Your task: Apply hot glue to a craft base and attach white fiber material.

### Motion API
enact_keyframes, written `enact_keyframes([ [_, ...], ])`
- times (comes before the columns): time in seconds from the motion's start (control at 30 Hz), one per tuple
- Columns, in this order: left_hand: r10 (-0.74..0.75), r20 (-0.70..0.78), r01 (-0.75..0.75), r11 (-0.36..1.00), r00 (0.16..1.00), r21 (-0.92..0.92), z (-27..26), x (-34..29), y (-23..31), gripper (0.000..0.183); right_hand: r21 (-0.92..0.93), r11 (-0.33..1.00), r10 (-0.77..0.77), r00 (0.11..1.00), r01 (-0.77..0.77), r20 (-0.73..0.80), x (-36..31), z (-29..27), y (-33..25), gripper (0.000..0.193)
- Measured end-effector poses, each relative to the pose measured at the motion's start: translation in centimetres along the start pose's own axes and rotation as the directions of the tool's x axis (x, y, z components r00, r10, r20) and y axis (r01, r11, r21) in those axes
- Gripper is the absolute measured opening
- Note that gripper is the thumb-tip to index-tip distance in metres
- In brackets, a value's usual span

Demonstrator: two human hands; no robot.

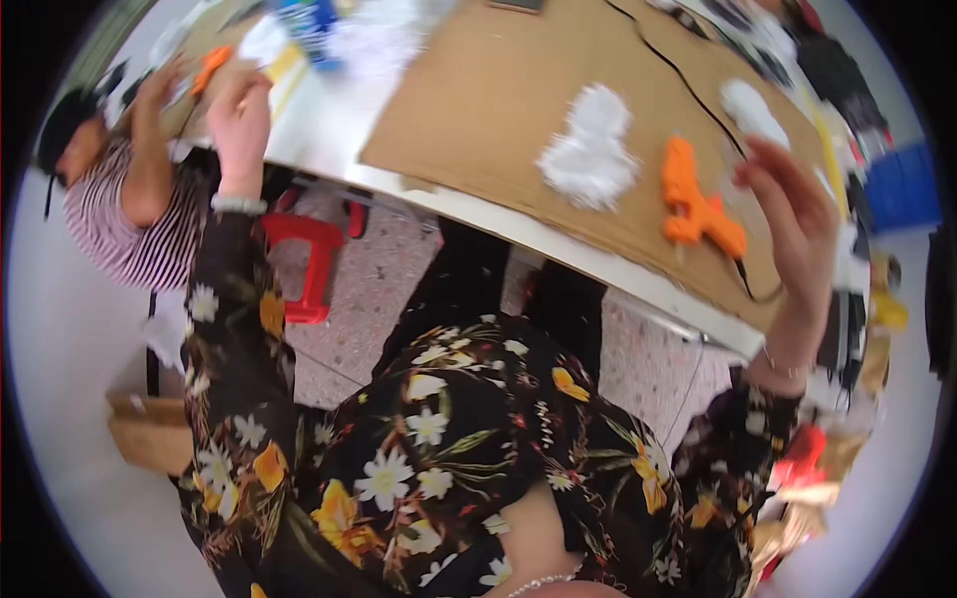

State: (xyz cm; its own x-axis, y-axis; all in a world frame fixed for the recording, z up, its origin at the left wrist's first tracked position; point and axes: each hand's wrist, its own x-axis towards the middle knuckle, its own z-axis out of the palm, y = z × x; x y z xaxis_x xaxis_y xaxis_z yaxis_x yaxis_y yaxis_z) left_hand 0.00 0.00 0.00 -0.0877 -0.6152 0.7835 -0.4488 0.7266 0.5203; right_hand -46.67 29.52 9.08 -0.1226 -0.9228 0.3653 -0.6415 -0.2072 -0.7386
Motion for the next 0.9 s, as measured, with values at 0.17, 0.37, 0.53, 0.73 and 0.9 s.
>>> enact_keyframes([
  [0.17,0.011,0.057,0.000,0.979,0.998,-0.204,5.2,-3.3,11.1,0.014,0.073,0.982,-0.167,0.980,0.175,-0.104,4.2,0.9,1.9,0.023],
  [0.37,-0.057,0.322,0.133,0.967,0.945,-0.217,8.0,-6.3,19.4,0.013,-0.055,0.990,-0.128,0.992,0.129,0.011,3.7,2.5,-0.3,0.020],
  [0.53,0.184,0.331,-0.177,0.983,0.925,-0.053,8.8,-8.0,21.5,0.028,-0.094,0.962,-0.260,0.966,0.257,-0.015,3.7,4.0,-0.2,0.019],
  [0.73,0.209,0.366,-0.217,0.976,0.907,-0.019,10.0,-9.5,22.4,0.034,-0.416,0.805,-0.512,0.850,0.422,-0.128,3.2,3.2,1.8,0.019],
  [0.9,0.348,0.399,-0.380,0.925,0.848,0.003,10.5,-9.3,22.6,0.030,-0.343,0.839,-0.509,0.832,0.423,-0.221,3.1,3.3,1.1,0.018],
])
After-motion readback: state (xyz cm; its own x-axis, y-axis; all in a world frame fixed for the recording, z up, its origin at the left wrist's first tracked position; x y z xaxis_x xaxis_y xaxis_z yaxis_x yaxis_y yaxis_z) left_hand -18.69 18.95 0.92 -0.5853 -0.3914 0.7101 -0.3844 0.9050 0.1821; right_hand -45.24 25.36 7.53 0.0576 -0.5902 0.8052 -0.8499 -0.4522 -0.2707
